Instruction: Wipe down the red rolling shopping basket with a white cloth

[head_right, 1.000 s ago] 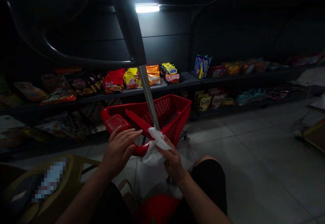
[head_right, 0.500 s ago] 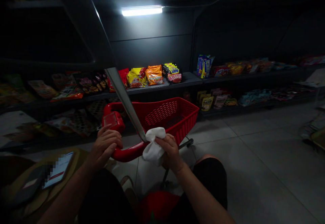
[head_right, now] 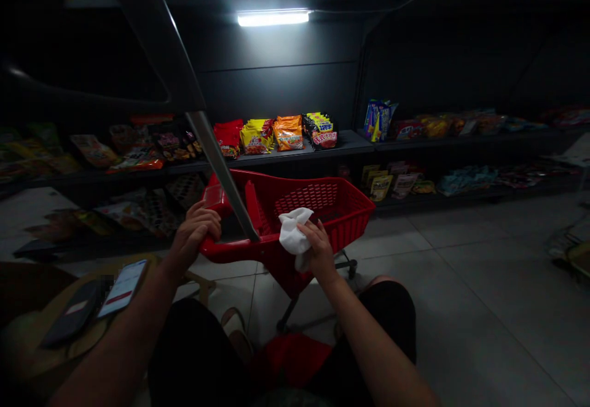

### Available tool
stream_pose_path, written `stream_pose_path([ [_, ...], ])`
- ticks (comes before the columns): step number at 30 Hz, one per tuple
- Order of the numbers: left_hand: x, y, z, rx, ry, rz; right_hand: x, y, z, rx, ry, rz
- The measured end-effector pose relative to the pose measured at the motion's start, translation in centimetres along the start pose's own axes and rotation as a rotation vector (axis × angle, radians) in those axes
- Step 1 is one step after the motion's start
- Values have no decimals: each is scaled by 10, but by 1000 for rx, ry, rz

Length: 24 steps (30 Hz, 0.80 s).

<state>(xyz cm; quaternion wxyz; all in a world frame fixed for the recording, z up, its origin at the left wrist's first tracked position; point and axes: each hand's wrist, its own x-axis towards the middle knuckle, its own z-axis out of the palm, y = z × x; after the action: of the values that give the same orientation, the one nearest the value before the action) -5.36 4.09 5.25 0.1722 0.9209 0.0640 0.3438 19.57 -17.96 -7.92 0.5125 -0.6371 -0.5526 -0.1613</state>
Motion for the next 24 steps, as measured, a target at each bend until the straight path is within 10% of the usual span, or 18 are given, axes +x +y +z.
stream_pose_path([
  [6,23,-27,7,-14,-1,-6,22,9,16,-21,28,36],
  [13,47,-45,14,6,-37,-50,51,-40,52,45,1,-72],
  [20,66,-56,16,33,-150,-71,60,-23,55,19,79,32],
  [24,62,-43,26,85,-2,-80,51,-16,60,42,15,-90],
])
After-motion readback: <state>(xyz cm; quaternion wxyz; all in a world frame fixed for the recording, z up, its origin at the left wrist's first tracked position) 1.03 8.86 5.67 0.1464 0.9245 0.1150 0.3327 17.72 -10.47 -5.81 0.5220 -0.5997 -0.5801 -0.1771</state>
